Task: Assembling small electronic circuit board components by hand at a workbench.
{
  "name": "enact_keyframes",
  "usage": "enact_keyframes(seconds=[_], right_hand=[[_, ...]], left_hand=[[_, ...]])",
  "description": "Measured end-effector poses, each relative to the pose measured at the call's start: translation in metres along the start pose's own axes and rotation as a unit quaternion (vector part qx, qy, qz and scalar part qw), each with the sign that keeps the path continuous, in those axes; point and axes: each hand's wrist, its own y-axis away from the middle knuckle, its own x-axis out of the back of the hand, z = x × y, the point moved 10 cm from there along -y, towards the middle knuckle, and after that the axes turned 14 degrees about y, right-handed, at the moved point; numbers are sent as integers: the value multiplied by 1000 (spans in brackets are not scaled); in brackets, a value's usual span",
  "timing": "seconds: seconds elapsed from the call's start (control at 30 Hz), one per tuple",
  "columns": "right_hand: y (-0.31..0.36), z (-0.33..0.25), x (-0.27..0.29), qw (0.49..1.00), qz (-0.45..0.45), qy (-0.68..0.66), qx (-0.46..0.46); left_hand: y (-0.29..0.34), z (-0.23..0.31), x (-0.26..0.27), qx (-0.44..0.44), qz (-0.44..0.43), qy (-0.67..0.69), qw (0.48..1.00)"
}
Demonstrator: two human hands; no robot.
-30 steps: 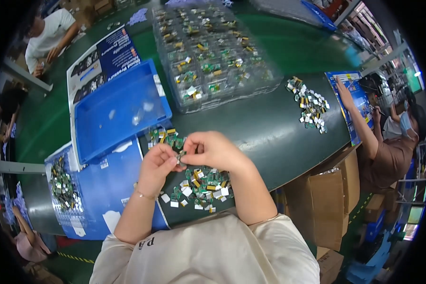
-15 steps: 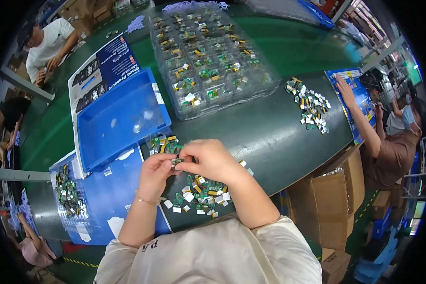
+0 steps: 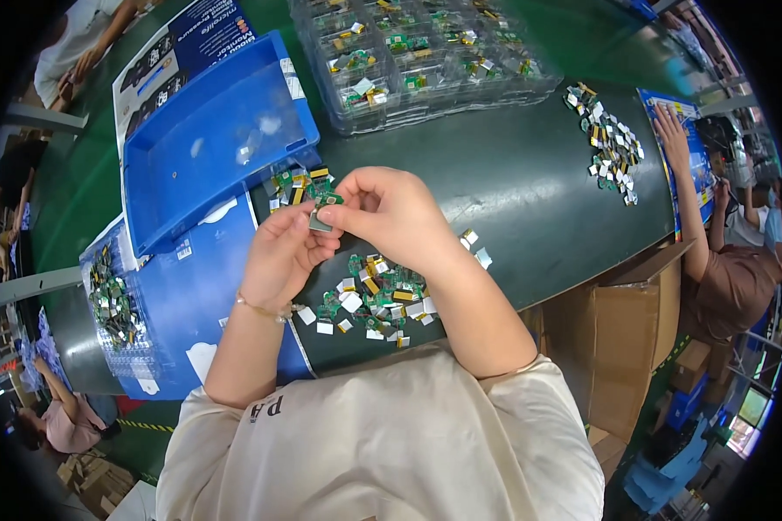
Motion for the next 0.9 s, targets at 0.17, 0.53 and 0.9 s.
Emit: enact_keyframes(seconds=[0.17, 0.53, 0.9], right_hand=[[2, -1, -1, 1000, 4, 6, 0], [2, -8, 1, 994, 54, 94, 34], [5, -18, 5, 985, 83, 133, 75]], left_hand=[[-1, -1, -2, 10, -17, 9, 1000], [-1, 1, 5, -7, 4, 40, 999], [-1, 3, 1, -13, -5, 19, 1000]])
